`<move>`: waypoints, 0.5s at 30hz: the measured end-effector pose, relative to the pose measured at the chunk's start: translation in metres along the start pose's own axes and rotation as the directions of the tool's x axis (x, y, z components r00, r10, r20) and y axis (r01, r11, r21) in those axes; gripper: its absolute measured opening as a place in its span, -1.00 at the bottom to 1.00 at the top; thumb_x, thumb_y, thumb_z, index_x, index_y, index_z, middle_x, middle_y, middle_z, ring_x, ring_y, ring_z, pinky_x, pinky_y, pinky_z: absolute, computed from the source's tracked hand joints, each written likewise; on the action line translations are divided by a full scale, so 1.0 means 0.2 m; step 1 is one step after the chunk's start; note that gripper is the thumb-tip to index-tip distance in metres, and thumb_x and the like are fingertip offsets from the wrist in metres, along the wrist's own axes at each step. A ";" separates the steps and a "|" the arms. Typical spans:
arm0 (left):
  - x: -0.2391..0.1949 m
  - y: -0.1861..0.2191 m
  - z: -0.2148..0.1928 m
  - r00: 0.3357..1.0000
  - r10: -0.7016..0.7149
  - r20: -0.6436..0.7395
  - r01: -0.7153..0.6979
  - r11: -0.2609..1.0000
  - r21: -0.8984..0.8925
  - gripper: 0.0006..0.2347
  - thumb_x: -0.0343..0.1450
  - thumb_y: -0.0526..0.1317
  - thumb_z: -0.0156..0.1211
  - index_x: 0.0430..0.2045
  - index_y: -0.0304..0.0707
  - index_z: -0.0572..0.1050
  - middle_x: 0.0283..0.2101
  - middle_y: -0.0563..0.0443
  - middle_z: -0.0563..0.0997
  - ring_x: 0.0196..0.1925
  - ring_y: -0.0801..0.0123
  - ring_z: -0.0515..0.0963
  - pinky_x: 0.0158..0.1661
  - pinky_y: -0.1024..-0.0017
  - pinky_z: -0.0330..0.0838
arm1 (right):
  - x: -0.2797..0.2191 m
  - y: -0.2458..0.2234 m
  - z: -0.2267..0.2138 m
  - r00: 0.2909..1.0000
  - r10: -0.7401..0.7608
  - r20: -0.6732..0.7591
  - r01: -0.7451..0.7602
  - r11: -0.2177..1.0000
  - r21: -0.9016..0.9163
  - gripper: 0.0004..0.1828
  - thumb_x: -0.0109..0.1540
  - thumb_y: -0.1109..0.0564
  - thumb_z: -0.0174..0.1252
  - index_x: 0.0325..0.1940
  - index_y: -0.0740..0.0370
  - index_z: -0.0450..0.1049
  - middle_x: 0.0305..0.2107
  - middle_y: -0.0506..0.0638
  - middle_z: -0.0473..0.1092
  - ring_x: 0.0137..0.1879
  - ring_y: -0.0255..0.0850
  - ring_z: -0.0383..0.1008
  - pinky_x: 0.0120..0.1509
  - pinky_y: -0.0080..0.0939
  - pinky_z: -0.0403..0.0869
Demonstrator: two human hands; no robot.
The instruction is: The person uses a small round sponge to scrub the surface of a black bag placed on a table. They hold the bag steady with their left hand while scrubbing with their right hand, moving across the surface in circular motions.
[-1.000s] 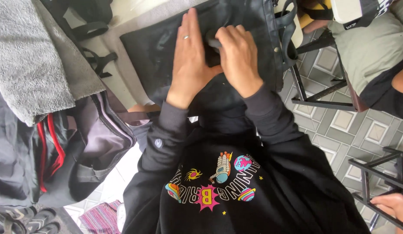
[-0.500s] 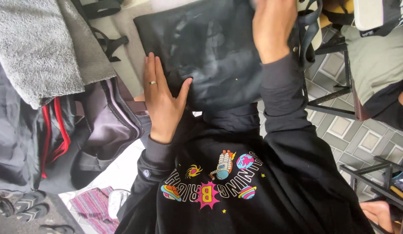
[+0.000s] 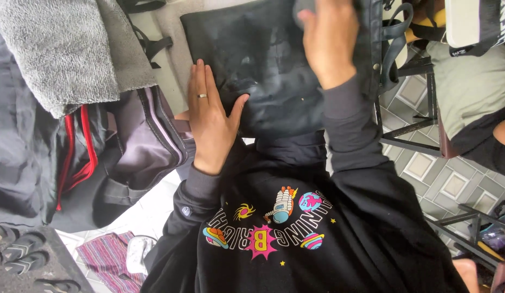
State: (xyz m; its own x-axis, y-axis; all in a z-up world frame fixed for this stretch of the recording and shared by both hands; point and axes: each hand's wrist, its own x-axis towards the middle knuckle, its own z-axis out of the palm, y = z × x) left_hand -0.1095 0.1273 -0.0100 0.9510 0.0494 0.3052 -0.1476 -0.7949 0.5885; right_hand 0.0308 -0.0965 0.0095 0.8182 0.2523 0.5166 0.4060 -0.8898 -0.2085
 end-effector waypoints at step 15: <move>0.01 -0.01 -0.02 0.999 0.010 -0.032 -0.010 1.000 -0.002 -0.33 0.45 -0.06 0.47 0.24 -0.67 0.24 0.38 -0.42 0.21 0.44 -0.24 0.29 0.39 0.05 0.27 | -0.11 0.01 -0.19 0.989 -0.032 0.146 0.040 0.998 -0.054 -0.60 0.12 0.37 0.36 -0.04 0.32 0.35 -0.23 0.15 0.41 -0.17 0.10 0.43 -0.12 0.04 0.40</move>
State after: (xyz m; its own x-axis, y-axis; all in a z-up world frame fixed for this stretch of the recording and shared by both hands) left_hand -0.1085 0.1321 -0.0073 0.9404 0.0607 0.3346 -0.1575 -0.7943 0.5868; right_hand -0.0022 -0.1196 0.0296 0.8555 0.3333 0.3962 0.4158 -0.8983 -0.1421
